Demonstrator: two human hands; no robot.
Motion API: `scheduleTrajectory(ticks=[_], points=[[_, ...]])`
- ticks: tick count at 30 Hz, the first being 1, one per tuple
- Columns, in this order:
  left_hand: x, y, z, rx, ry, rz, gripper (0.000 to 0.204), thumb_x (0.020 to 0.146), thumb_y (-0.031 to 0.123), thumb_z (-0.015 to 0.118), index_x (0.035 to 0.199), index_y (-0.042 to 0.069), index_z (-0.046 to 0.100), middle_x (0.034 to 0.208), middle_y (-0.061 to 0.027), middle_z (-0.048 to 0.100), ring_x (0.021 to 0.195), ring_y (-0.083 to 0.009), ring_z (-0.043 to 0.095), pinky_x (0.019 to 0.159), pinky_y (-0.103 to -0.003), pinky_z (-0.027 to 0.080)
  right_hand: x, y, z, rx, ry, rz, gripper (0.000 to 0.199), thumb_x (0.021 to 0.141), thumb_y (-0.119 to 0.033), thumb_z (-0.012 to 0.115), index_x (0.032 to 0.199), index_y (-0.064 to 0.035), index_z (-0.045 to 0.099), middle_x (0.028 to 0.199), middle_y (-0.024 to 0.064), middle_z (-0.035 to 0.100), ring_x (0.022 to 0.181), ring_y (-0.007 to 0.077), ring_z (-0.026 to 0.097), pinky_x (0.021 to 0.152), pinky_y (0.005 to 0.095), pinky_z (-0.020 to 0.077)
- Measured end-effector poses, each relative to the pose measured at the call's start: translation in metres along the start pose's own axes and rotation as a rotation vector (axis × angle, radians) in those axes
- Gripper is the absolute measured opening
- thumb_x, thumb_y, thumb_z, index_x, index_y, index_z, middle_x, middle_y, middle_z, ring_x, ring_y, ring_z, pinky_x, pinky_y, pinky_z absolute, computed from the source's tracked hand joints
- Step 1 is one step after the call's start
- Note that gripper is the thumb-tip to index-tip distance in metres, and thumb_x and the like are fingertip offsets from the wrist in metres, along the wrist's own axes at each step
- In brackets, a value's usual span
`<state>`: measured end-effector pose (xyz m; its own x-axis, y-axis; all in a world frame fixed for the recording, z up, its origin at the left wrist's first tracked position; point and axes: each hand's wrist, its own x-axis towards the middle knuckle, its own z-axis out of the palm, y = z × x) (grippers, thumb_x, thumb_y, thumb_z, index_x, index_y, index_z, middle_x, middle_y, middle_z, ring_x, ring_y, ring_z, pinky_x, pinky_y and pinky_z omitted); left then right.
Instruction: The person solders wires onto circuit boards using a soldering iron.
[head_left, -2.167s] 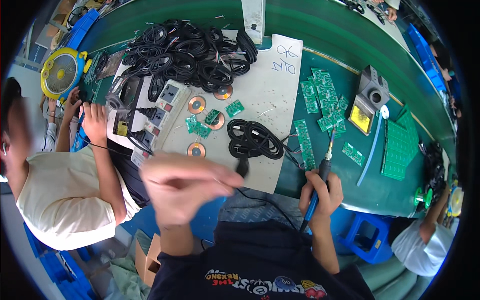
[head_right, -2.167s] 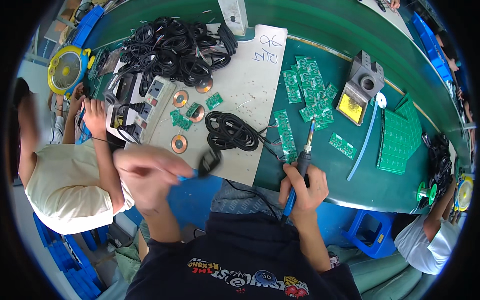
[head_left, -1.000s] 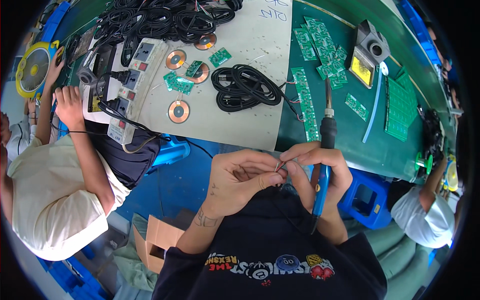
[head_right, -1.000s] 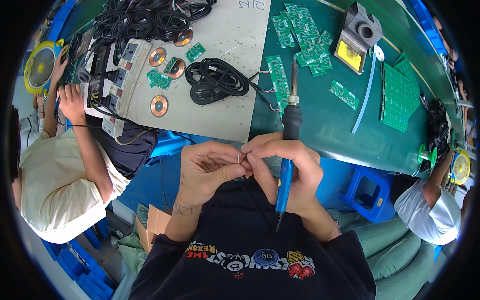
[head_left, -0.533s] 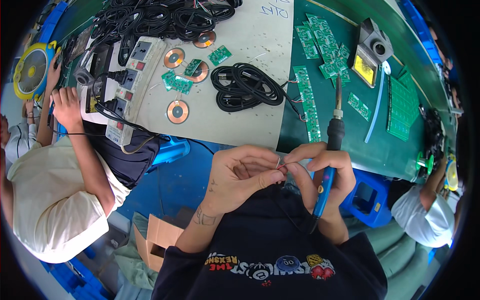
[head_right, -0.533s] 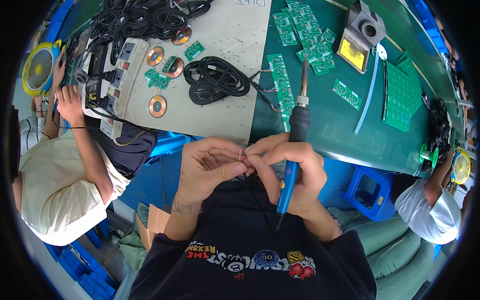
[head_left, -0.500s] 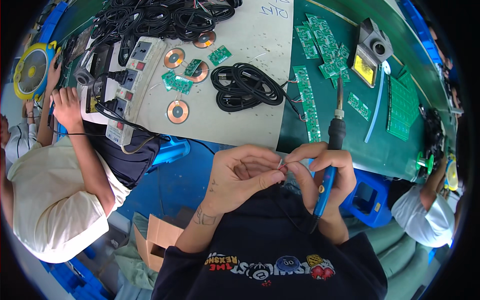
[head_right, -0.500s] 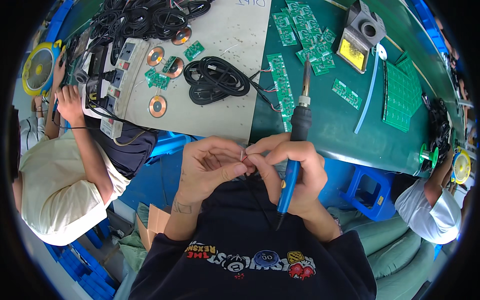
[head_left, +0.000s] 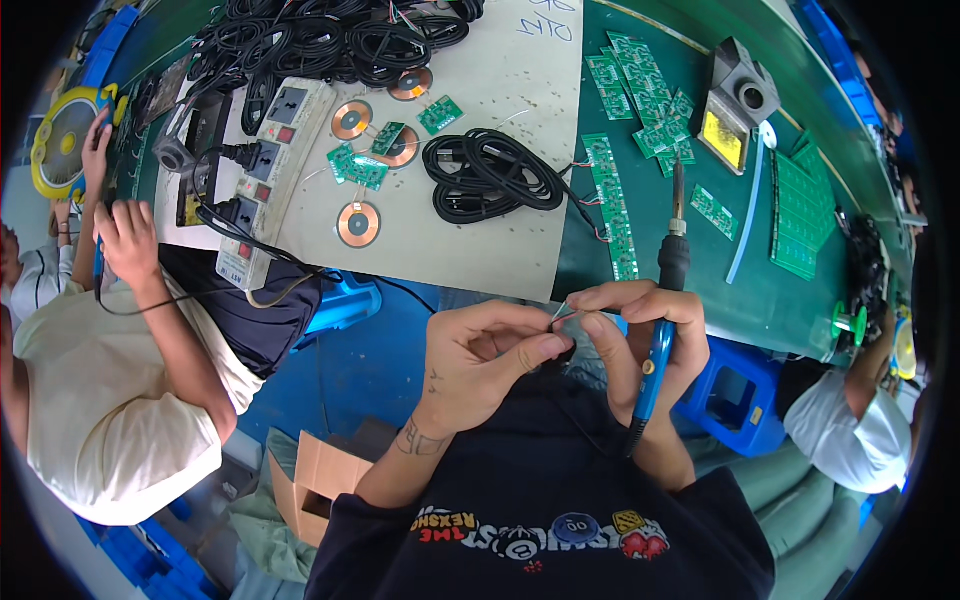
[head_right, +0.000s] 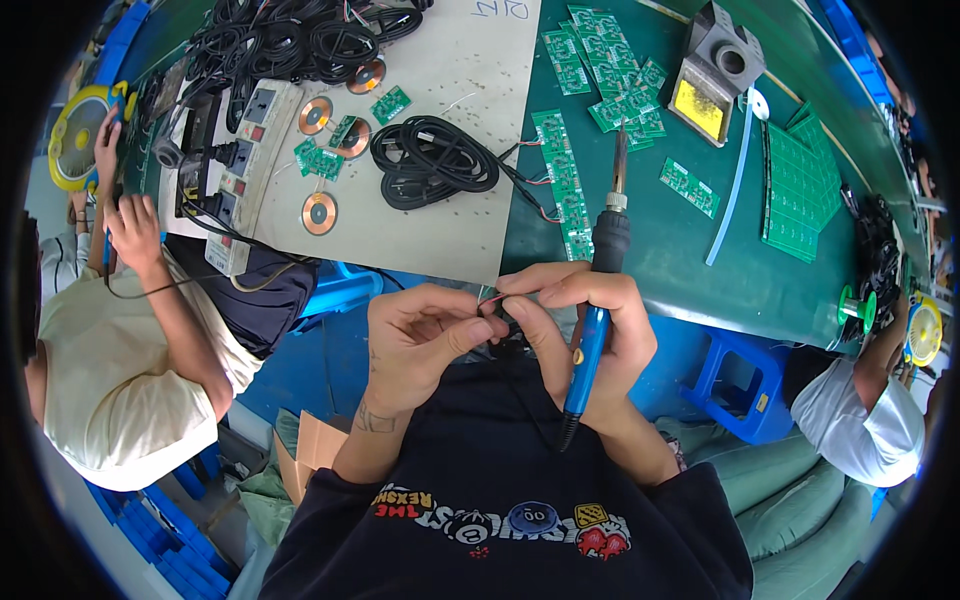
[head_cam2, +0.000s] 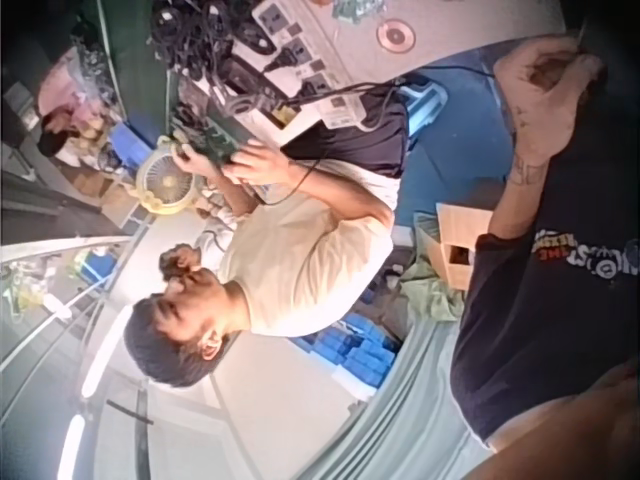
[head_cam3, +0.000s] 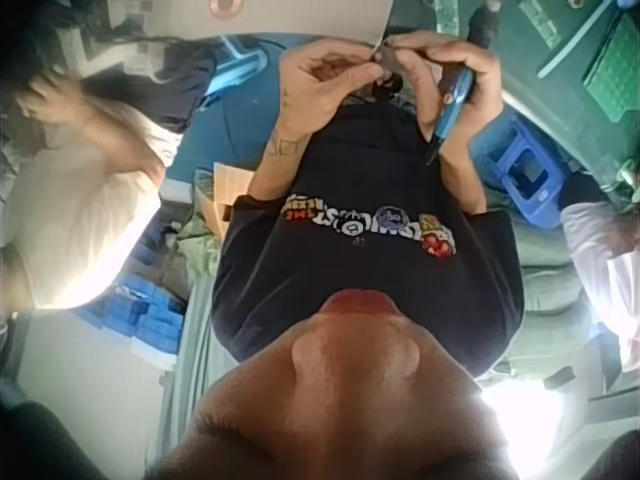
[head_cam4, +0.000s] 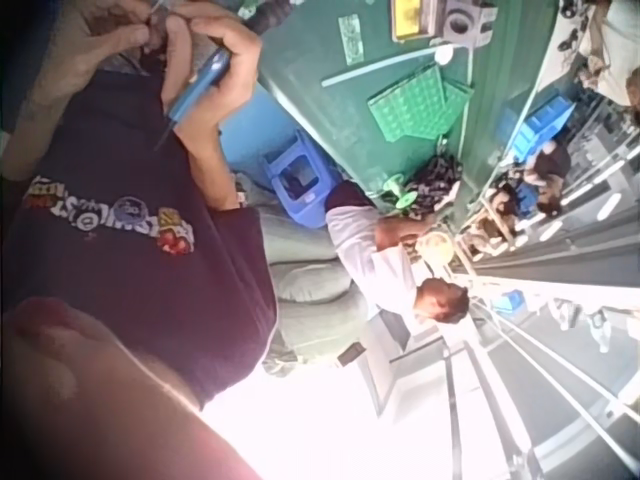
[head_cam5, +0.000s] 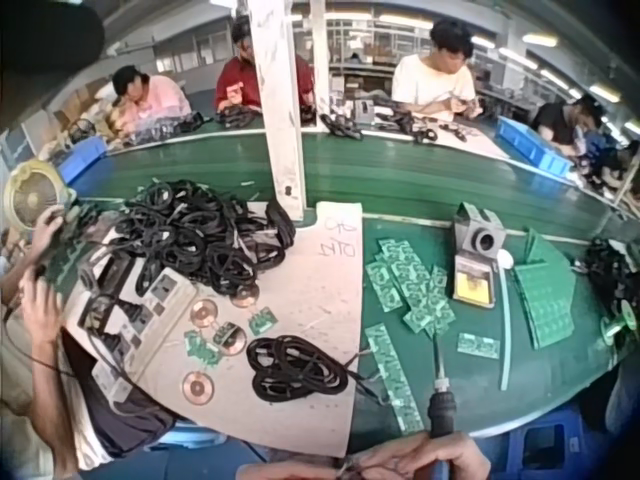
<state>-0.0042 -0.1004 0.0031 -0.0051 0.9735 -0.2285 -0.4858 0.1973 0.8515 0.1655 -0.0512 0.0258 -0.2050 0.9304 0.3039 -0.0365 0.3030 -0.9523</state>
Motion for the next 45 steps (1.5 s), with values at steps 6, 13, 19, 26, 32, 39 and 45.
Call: scheduleTrajectory(ticks=[6, 13, 19, 26, 32, 39, 45], points=[[0.0, -0.003, -0.001, -0.004, -0.01, 0.005, 0.019, 0.089, -0.007, 0.081, 0.106, -0.007, 0.075, 0.098, -0.0155, 0.08, 0.085, -0.0167, 0.078, 0.076, -0.019, 0.061, 0.001, 0.0, -0.001, 0.017, -0.001, 0.022, 0.042, 0.086, 0.018, 0.07, 0.112, -0.0066, 0.048, 0.098, 0.0204, 0.071, 0.09, 0.033, 0.073, 0.082, 0.0417, 0.0605], [0.002, -0.004, 0.0, -0.074, -0.007, -0.006, 0.021, 0.089, -0.007, 0.08, 0.109, -0.007, 0.074, 0.098, -0.016, 0.08, 0.086, -0.0183, 0.078, 0.078, -0.021, 0.062, 0.0, 0.001, -0.003, -0.01, -0.016, 0.003, 0.041, 0.086, 0.017, 0.069, 0.113, -0.0063, 0.049, 0.098, 0.0201, 0.071, 0.091, 0.0328, 0.073, 0.085, 0.0422, 0.0599], [0.005, -0.006, 0.001, -0.137, 0.006, -0.007, 0.023, 0.09, -0.006, 0.08, 0.112, -0.007, 0.073, 0.097, -0.0165, 0.08, 0.087, -0.0192, 0.078, 0.08, -0.023, 0.063, 0.001, 0.006, -0.001, -0.027, 0.003, -0.039, 0.037, 0.085, 0.017, 0.071, 0.11, -0.0032, 0.054, 0.099, 0.0208, 0.073, 0.089, 0.0306, 0.074, 0.079, 0.0386, 0.0601], [0.007, -0.012, -0.003, -0.224, 0.004, -0.021, 0.022, 0.092, -0.005, 0.079, 0.113, -0.008, 0.072, 0.097, -0.0168, 0.079, 0.084, -0.0187, 0.077, 0.078, -0.024, 0.063, 0.002, 0.001, -0.005, -0.095, -0.06, -0.019, 0.038, 0.084, 0.015, 0.072, 0.112, -0.004, 0.053, 0.103, 0.0223, 0.072, 0.093, 0.0325, 0.073, 0.085, 0.041, 0.0594], [0.004, -0.007, 0.004, -0.151, 0.059, -0.017, 0.023, 0.092, -0.003, 0.079, 0.114, -0.007, 0.072, 0.096, -0.0167, 0.079, 0.08, -0.0176, 0.076, 0.075, -0.024, 0.063, 0.001, 0.004, -0.002, -0.168, -0.07, -0.128, 0.038, 0.083, 0.015, 0.074, 0.11, -0.0041, 0.054, 0.101, 0.0219, 0.073, 0.088, 0.0305, 0.073, 0.08, 0.0389, 0.0596], [0.002, -0.004, 0.015, 0.182, 0.211, 0.08, 0.019, 0.09, -0.005, 0.078, 0.109, -0.005, 0.076, 0.093, -0.0128, 0.08, 0.077, -0.0149, 0.075, 0.071, -0.021, 0.059, 0.005, 0.003, 0.007, -0.336, -0.077, -0.265, 0.035, 0.075, 0.013, 0.078, 0.101, -0.005, 0.063, 0.097, 0.0143, 0.075, 0.076, 0.0229, 0.067, 0.071, 0.0328, 0.0545], [0.003, -0.005, 0.014, 0.457, 0.299, 0.183, 0.017, 0.085, -0.008, 0.077, 0.101, -0.004, 0.079, 0.088, -0.009, 0.079, 0.071, -0.0139, 0.071, 0.066, -0.02, 0.055, 0.013, 0.0, 0.006, -0.485, -0.172, -0.374, 0.036, 0.072, 0.013, 0.08, 0.1, -0.006, 0.066, 0.095, 0.0116, 0.076, 0.074, 0.0216, 0.067, 0.07, 0.031, 0.054]])
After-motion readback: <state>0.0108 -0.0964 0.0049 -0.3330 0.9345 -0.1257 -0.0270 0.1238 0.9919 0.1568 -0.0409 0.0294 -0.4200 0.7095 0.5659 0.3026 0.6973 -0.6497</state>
